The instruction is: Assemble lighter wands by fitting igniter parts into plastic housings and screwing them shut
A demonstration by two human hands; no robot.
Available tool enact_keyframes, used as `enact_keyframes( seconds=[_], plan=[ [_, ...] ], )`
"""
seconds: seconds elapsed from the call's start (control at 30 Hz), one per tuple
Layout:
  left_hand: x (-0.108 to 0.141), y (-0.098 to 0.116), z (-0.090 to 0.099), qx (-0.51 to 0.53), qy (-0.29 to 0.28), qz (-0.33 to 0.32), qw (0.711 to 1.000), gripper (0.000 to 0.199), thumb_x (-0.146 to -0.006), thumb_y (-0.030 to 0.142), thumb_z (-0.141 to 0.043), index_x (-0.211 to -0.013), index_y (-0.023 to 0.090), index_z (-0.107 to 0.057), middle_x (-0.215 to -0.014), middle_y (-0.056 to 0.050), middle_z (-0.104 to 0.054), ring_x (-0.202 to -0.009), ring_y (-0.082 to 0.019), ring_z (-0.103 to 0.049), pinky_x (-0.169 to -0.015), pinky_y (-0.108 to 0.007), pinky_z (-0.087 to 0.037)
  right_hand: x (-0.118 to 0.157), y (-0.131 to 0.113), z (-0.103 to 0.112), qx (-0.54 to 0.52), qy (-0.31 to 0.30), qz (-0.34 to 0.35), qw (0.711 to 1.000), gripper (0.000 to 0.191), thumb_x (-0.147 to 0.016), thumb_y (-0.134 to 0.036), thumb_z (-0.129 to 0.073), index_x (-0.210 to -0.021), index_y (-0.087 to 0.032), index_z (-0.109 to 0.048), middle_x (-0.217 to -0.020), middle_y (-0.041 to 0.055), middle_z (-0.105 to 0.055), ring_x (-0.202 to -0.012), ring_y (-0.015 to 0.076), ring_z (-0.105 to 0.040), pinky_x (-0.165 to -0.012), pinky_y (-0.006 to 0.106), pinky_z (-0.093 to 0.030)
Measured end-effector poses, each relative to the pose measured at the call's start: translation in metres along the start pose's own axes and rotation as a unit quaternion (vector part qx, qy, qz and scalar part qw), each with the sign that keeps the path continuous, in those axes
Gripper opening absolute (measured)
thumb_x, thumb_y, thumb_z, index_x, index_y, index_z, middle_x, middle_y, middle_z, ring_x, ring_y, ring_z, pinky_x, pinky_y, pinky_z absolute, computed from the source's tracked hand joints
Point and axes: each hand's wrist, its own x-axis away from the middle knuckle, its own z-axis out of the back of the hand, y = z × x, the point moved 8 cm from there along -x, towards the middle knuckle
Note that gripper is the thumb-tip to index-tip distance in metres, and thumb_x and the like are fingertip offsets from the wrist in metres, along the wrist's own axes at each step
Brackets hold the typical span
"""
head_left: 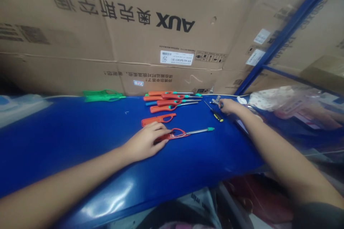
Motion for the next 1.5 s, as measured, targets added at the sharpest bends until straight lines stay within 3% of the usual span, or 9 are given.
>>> enact_keyframes(
  seconds=[0.27,0.4,0.57,0.7,0.8,1.0,1.1,1.23,1.5],
  plan=[
    [0.001,-0.002,0.0,0.0,0.001,-0.001,1.0,0.029,-0.099,0.027,-0.053,-0.125,0.021,-0.066,-0.114,-0.008,-0.066,-0.106,-0.021,-0.062,-0.095,-0.038,-0.052,0.014,-0.001,0.004,-0.033,0.0,-0.058,0.998,0.027,-0.078,-0.007,-0.064,-0.102,-0.018,-0.062,-0.089,0.007,-0.069,-0.05,0.0129,-0.062,-0.047,0.023,-0.049],
    [0.001,-0.001,0.0,0.003,0.0,0.0,1.0,0.028,-0.099,0.027,-0.054,-0.123,0.02,-0.067,-0.114,-0.008,-0.066,-0.105,-0.021,-0.062,-0.094,-0.037,-0.052,0.028,-0.017,0.027,-0.077,0.042,-0.031,0.996,0.021,-0.074,-0.007,-0.067,-0.093,-0.016,-0.063,-0.074,0.0041,-0.067,-0.047,0.0127,-0.058,-0.043,0.021,-0.045],
    [-0.002,0.0,0.0,0.008,0.002,-0.001,1.0,0.028,-0.099,0.026,-0.054,-0.122,0.019,-0.067,-0.112,-0.008,-0.066,-0.104,-0.02,-0.062,-0.094,-0.036,-0.052,0.062,-0.079,0.049,-0.202,0.063,0.093,0.973,0.026,-0.086,-0.015,-0.061,-0.111,-0.021,-0.059,-0.098,0.0046,-0.072,-0.066,0.0113,-0.068,-0.055,0.019,-0.055],
    [-0.002,0.0,0.0,0.002,0.001,0.001,1.0,0.029,-0.099,0.026,-0.054,-0.124,0.019,-0.067,-0.114,-0.009,-0.066,-0.105,-0.021,-0.062,-0.095,-0.036,-0.052,0.097,-0.147,0.022,-0.468,-0.092,0.251,0.843,0.037,-0.082,-0.024,-0.071,-0.116,-0.019,-0.058,-0.088,0.0054,-0.074,-0.072,0.016,-0.071,-0.056,0.026,-0.061],
    [0.0,0.0,-0.001,0.0,-0.003,0.005,1.0,0.031,-0.099,0.027,-0.053,-0.126,0.02,-0.066,-0.113,-0.009,-0.066,-0.106,-0.022,-0.062,-0.095,-0.037,-0.052,0.109,-0.168,-0.004,-0.52,-0.135,0.28,0.796,0.04,-0.077,-0.032,-0.079,-0.109,-0.018,-0.06,-0.082,0.0037,-0.073,-0.069,0.015,-0.072,-0.061,0.027,-0.063],
    [-0.001,0.0,0.0,0.005,0.001,0.003,1.0,0.03,-0.1,0.026,-0.053,-0.126,0.02,-0.065,-0.112,-0.009,-0.066,-0.106,-0.022,-0.061,-0.095,-0.037,-0.052,0.103,-0.163,-0.027,-0.529,-0.091,0.25,0.806,0.038,-0.072,-0.042,-0.083,-0.085,-0.018,-0.056,-0.067,-0.001,-0.069,-0.042,0.0077,-0.057,-0.041,0.021,-0.052],
    [-0.002,-0.001,-0.001,0.007,-0.002,0.001,1.0,0.029,-0.1,0.025,-0.053,-0.125,0.019,-0.066,-0.112,-0.01,-0.066,-0.106,-0.022,-0.061,-0.096,-0.037,-0.052,0.099,-0.159,-0.027,-0.516,-0.066,0.243,0.819,0.037,-0.071,-0.044,-0.083,-0.08,-0.017,-0.061,-0.072,0.0025,-0.07,-0.052,0.0096,-0.062,-0.045,0.021,-0.054],
    [-0.002,-0.001,0.0,0.009,0.003,0.0,1.0,0.028,-0.099,0.025,-0.054,-0.124,0.02,-0.066,-0.112,-0.009,-0.066,-0.105,-0.021,-0.062,-0.094,-0.036,-0.052,0.095,-0.16,-0.037,-0.521,-0.11,0.229,0.815,0.034,-0.071,-0.042,-0.084,-0.08,-0.017,-0.063,-0.075,0.0029,-0.07,-0.069,0.0139,-0.068,-0.059,0.028,-0.064],
    [-0.001,-0.001,-0.001,0.011,0.003,0.001,1.0,0.029,-0.099,0.024,-0.054,-0.125,0.02,-0.066,-0.113,-0.009,-0.066,-0.106,-0.021,-0.061,-0.095,-0.035,-0.052,0.092,-0.162,-0.052,-0.582,-0.162,0.194,0.773,0.04,-0.069,-0.046,-0.086,-0.086,-0.016,-0.067,-0.056,-0.0056,-0.06,-0.047,0.0059,-0.053,-0.049,0.023,-0.06]
  ],
)
